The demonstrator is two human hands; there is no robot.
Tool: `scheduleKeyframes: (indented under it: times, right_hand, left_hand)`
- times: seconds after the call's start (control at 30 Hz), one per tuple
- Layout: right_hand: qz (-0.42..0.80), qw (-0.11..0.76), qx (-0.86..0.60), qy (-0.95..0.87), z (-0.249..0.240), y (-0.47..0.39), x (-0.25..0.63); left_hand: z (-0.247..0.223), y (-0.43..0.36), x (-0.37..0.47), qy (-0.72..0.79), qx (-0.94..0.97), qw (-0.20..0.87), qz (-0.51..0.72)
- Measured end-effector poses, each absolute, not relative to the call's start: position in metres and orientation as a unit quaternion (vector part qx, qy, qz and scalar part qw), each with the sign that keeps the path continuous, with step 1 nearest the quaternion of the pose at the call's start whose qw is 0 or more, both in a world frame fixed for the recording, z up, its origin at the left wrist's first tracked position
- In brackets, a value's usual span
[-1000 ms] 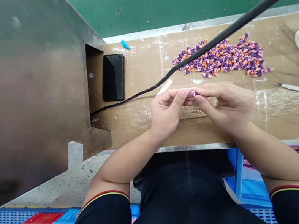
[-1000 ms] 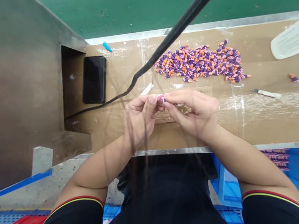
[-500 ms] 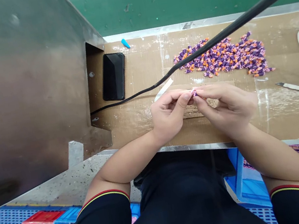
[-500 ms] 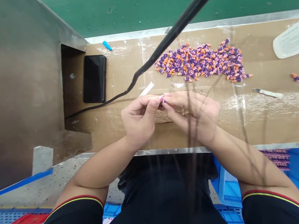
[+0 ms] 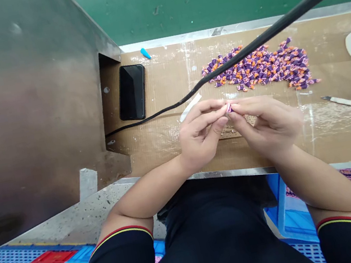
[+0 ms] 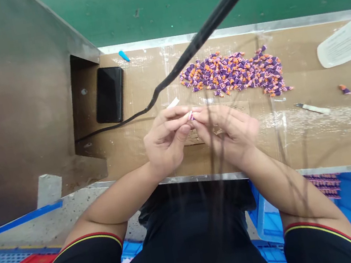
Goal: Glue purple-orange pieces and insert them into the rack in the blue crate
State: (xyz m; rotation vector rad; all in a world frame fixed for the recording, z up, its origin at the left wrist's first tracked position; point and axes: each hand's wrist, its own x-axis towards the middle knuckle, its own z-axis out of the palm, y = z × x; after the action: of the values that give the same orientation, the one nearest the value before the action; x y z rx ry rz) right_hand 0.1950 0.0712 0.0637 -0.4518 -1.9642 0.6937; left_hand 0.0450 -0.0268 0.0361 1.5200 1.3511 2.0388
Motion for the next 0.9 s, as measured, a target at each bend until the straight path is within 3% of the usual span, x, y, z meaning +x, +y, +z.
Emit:
scheduleKeyframes:
  times: [0.53,0.77,0.9]
  right_hand:
    - [0.326,0.492,-0.206,-0.78,0.059,0.071,0.185]
    - [0.307,0.404,-0.249,-0.825,0.069,0.107,0.215]
    - [0.214,0.314,-0.286,-0.88,0.079,0.136,0.284]
  left_hand:
    - [0.034,-0.03,0.049,0.485,0.507,0.186,0.688]
    - [0.02,-0.021,0.036,0.467,0.484,0.267,0.69]
    - [0.015,-0.019,0.031,0.474,0.497,0.258,0.68]
